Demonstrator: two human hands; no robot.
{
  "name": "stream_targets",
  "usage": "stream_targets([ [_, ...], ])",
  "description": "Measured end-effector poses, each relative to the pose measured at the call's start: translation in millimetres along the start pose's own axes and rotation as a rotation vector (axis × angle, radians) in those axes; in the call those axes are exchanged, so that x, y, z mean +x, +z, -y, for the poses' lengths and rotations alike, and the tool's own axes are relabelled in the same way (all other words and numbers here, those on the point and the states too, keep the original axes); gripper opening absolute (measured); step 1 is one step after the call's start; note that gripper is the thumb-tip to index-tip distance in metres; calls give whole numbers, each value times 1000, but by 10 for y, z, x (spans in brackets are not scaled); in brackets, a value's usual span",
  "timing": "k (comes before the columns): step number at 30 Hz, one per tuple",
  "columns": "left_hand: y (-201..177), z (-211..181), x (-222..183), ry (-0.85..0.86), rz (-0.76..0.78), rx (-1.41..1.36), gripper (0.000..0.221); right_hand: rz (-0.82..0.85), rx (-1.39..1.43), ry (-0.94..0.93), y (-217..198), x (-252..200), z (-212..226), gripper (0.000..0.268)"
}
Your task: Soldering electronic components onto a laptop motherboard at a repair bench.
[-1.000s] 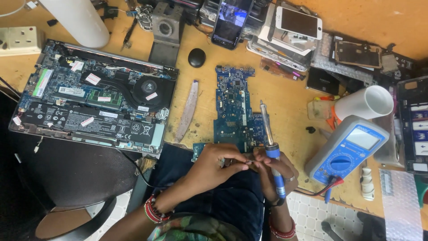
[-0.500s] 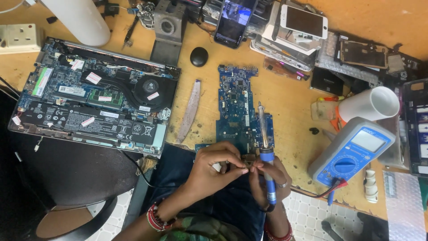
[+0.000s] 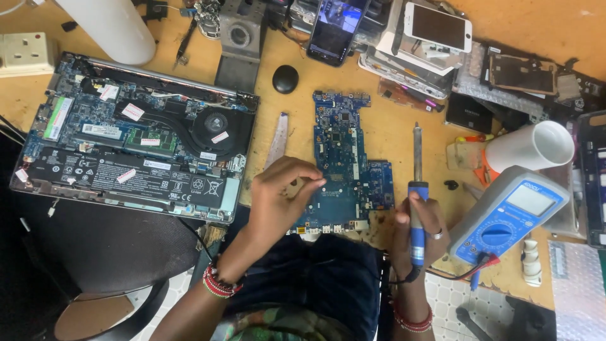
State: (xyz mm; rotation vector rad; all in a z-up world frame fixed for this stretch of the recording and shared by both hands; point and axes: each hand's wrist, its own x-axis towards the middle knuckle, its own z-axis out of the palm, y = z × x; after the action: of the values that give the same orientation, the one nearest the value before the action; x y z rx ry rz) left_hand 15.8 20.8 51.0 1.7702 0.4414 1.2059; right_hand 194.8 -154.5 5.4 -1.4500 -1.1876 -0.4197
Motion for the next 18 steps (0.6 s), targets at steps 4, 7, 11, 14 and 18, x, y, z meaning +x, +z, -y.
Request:
stream_targets([
  [4, 63, 149, 68, 16, 37, 37, 15, -54, 55, 97, -64, -68, -185, 22],
  [7, 96, 215, 89, 30, 28, 55, 16, -116, -10, 102, -30, -33, -123, 29],
  [11, 145, 262, 103, 59, 9, 48, 14, -104, -62, 83, -20, 30, -59, 29],
  [14, 142, 223, 191, 67, 39, 78, 15, -52, -66, 104, -24, 105, 16, 24],
  [18, 173, 276, 202, 24, 94, 95, 14, 33, 4, 63, -23, 127, 63, 20],
])
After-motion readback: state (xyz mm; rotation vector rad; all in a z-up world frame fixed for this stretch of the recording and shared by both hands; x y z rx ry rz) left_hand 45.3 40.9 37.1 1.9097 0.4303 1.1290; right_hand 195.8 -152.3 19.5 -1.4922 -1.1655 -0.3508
